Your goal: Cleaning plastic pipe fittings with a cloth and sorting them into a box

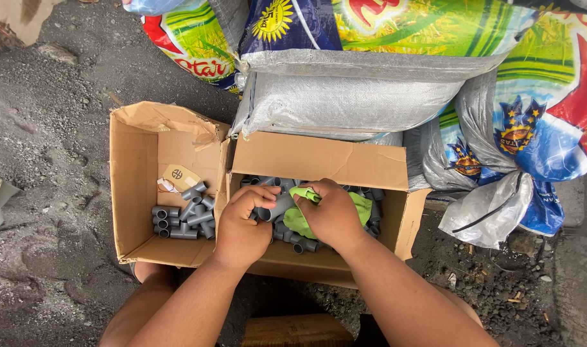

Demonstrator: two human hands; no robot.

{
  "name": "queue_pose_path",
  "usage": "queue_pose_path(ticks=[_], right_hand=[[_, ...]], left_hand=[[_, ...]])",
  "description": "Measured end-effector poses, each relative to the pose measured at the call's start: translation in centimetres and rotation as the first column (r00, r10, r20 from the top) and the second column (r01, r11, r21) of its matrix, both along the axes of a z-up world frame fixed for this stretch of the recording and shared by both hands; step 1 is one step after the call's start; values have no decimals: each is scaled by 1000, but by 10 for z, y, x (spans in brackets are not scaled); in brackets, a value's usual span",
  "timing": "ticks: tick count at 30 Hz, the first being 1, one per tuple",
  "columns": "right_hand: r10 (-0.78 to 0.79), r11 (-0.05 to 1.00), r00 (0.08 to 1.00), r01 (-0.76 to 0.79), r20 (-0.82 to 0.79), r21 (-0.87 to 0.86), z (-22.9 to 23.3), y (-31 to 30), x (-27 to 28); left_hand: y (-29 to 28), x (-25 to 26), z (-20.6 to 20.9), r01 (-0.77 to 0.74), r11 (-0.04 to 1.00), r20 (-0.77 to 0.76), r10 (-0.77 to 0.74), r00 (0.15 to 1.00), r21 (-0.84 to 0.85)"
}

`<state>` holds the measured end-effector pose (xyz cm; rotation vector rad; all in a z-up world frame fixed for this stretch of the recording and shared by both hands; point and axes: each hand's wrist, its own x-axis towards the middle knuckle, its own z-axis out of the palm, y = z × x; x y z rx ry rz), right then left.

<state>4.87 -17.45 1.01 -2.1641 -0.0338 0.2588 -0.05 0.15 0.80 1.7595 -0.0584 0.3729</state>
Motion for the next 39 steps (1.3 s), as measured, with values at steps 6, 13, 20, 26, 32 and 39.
queue_pose_path(ticks=[6,13,20,26,32,39], right_hand=[[42,972,999,-36,-22,232,42,19,-18],[17,983,999,-22,29,181,21,10,-12],[-36,978,983,-2,177,209,16,13,-20],[-68,981,985,37,159,189,14,5,-11],[-30,969,993,1,114,245,26,14,-24],[-12,975,989,-21,147,221,13,12,-21]], left_hand=[[0,1,-3,-33,998,-21,32,999,-53],[-3,-1,-6,-107,988,-220,80,972,-115],[-2,1,-13,-124,918,-380,-30,925,-376],[5,1,-46,-113,868,-349,-73,934,-483],[9,4,-36,-206,913,-365,69,928,-352],[-4,7,-13,-261,898,-436,88,896,-356]])
